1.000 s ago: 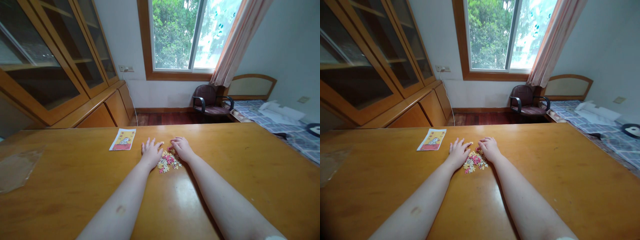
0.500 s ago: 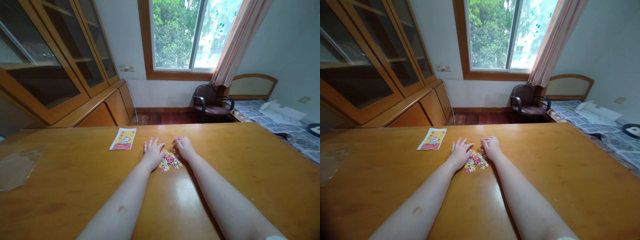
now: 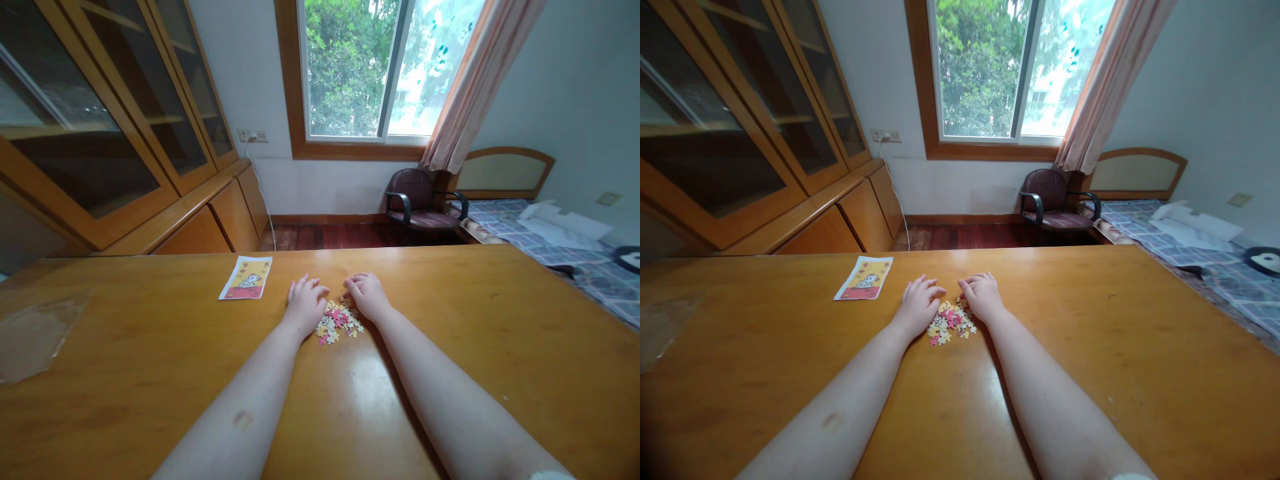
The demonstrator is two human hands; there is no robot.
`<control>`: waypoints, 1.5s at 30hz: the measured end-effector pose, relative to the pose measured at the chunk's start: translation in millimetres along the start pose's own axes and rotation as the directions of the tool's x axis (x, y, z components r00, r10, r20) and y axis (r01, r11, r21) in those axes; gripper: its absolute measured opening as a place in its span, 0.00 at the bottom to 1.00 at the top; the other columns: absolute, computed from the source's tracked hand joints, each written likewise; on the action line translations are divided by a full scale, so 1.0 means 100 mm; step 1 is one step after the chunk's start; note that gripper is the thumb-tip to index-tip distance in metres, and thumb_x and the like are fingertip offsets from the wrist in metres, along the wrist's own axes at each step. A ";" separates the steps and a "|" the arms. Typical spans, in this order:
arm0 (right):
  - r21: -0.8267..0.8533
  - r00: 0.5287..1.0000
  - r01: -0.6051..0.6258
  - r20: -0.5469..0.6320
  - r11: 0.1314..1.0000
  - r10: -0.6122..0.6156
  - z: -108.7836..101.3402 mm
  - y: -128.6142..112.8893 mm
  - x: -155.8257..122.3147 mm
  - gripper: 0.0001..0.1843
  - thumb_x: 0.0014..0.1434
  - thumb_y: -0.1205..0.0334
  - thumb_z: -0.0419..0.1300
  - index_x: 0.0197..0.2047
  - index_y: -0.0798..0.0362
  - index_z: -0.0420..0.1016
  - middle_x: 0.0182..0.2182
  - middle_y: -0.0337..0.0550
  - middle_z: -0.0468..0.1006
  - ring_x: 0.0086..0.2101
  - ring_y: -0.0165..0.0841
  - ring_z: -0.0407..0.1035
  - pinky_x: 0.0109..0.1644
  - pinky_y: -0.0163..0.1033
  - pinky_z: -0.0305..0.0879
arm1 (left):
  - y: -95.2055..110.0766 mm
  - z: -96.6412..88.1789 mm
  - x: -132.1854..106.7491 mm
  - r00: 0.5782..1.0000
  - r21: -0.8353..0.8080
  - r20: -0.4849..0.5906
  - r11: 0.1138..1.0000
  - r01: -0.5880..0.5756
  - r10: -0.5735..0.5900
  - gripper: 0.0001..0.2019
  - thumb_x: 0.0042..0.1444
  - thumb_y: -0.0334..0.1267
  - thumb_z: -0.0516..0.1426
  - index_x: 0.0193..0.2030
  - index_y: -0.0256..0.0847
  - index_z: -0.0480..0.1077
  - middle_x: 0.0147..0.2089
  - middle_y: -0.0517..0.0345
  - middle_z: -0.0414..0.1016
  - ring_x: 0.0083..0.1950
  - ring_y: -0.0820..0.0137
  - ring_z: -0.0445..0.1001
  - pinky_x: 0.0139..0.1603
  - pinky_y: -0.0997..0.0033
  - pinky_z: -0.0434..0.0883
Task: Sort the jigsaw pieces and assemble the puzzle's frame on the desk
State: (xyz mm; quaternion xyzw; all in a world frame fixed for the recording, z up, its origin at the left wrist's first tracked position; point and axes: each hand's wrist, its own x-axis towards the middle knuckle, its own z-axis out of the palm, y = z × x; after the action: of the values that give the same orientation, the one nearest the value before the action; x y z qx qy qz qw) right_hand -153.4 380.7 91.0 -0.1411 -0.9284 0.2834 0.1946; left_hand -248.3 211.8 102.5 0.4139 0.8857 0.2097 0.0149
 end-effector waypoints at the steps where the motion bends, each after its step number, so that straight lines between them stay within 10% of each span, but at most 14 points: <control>1: 0.000 1.000 0.001 0.009 1.000 -0.001 0.00 0.00 0.00 0.27 0.67 0.53 0.45 0.24 0.46 0.80 0.39 0.39 0.81 0.47 0.36 0.67 0.60 0.47 0.48 | 0.01 -0.01 0.00 1.000 -0.004 0.008 1.000 -0.008 0.008 0.17 0.55 0.35 0.51 0.47 0.52 0.75 0.59 0.58 0.69 0.68 0.58 0.53 0.69 0.46 0.45; 8: 0.040 0.992 -0.010 -0.123 0.999 0.015 -0.01 -0.01 -0.01 0.30 0.68 0.52 0.42 0.25 0.49 0.79 0.37 0.41 0.80 0.43 0.35 0.69 0.58 0.44 0.51 | 0.08 -0.05 -0.06 0.959 -0.014 0.195 0.979 -0.205 0.203 0.19 0.60 0.44 0.49 0.57 0.60 0.68 0.68 0.60 0.56 0.71 0.54 0.44 0.67 0.39 0.38; 16: 0.059 0.997 0.002 -0.073 0.998 0.003 -0.03 0.01 -0.01 0.35 0.68 0.49 0.39 0.18 0.51 0.75 0.25 0.42 0.79 0.33 0.33 0.71 0.46 0.38 0.59 | 0.00 0.02 0.01 0.997 0.123 0.040 0.990 0.066 -0.071 0.20 0.57 0.39 0.50 0.56 0.54 0.70 0.65 0.54 0.63 0.70 0.52 0.47 0.67 0.39 0.41; 23: 0.160 0.993 -0.051 0.112 0.986 0.034 -0.06 -0.08 -0.06 0.29 0.66 0.47 0.44 0.31 0.53 0.81 0.28 0.43 0.81 0.32 0.34 0.74 0.38 0.35 0.62 | -0.03 -0.02 0.03 0.973 0.070 -0.112 0.975 0.210 -0.201 0.18 0.55 0.34 0.50 0.48 0.44 0.74 0.60 0.53 0.69 0.67 0.55 0.55 0.67 0.45 0.49; 30: 0.119 1.000 0.009 0.015 0.993 -0.011 -0.08 -0.06 -0.06 0.30 0.66 0.46 0.43 0.30 0.52 0.81 0.29 0.45 0.82 0.35 0.36 0.75 0.42 0.37 0.63 | -0.09 -0.04 0.05 0.980 -0.053 -0.184 0.997 0.061 -0.069 0.18 0.53 0.28 0.48 0.45 0.42 0.75 0.48 0.56 0.77 0.52 0.63 0.70 0.57 0.62 0.64; 45: 0.137 0.998 0.011 0.061 0.991 -0.019 -0.08 -0.08 -0.06 0.28 0.65 0.48 0.45 0.29 0.53 0.80 0.23 0.42 0.80 0.29 0.33 0.73 0.37 0.35 0.62 | -0.06 0.01 0.05 0.987 -0.070 -0.010 0.985 -0.158 0.158 0.20 0.49 0.25 0.50 0.37 0.50 0.79 0.43 0.61 0.79 0.49 0.65 0.71 0.55 0.63 0.65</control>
State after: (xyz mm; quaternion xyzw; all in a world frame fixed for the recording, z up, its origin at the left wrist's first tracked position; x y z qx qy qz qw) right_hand -145.9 375.7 99.8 -0.1116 -0.9135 0.3491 0.1768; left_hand -256.1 212.8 99.9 0.4816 0.8422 0.2423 0.0110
